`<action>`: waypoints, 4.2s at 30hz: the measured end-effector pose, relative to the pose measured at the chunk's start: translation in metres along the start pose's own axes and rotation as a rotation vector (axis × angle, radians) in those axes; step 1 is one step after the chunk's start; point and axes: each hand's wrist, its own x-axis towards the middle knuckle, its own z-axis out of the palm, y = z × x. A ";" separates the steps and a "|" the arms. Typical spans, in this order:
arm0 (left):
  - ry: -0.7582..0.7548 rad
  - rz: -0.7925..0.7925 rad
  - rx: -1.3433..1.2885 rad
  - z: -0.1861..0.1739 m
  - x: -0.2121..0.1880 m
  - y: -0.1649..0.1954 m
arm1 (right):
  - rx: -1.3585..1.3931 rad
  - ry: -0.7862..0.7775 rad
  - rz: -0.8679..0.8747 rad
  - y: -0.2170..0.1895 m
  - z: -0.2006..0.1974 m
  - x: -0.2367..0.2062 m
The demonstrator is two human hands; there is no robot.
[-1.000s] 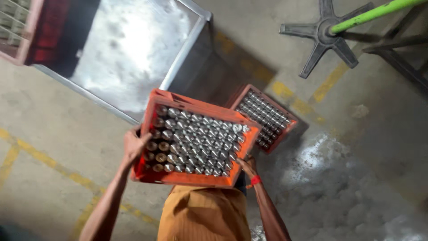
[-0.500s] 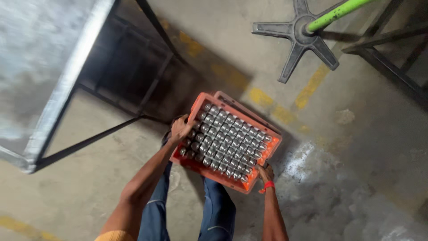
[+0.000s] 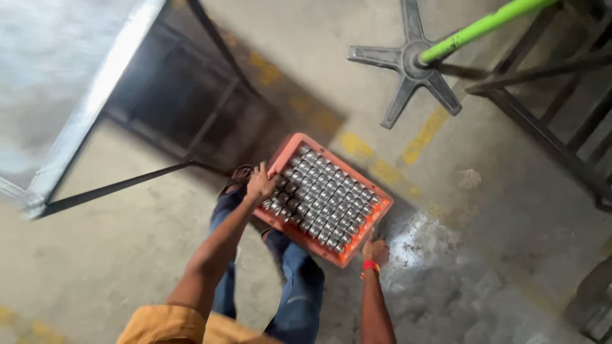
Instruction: The person transfers small cylindrical metal parts from one orange crate to another, placing them into a grid insert. The person then moves a full crate to a metal cart and retrieves an empty crate to continue the process.
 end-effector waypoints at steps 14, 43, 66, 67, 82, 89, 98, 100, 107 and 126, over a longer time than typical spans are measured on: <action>0.320 -0.358 -0.332 -0.165 -0.303 -0.229 | 0.018 -0.603 -0.660 -0.064 -0.023 -0.257; 0.466 -0.350 -0.870 -0.532 -0.180 -0.407 | 1.104 -0.743 -0.644 -0.566 0.004 -0.522; 0.586 0.232 -0.290 -0.740 0.036 -0.325 | 0.768 -0.346 -0.508 -0.640 0.011 -0.494; 0.470 0.266 -0.257 -0.733 0.039 -0.316 | 0.741 -0.282 -0.512 -0.618 0.012 -0.486; -0.046 0.655 -0.179 -0.593 0.013 -0.269 | 0.396 0.126 -0.324 -0.437 -0.023 -0.432; -0.098 0.596 -0.208 -0.605 0.004 -0.265 | 0.321 0.166 -0.297 -0.443 -0.023 -0.438; 0.128 0.513 -0.305 -0.662 0.016 -0.333 | 1.034 0.567 -0.049 -0.446 -0.020 -0.456; 0.210 0.411 -0.390 -0.692 0.018 -0.377 | 1.268 0.376 -0.172 -0.461 -0.013 -0.472; 0.241 -0.126 -1.194 -0.775 0.004 -0.519 | 0.670 -0.343 -0.841 -0.633 0.086 -0.632; -0.106 -0.049 -1.724 -0.937 0.104 -0.568 | -0.207 -0.648 -1.454 -0.923 0.221 -0.852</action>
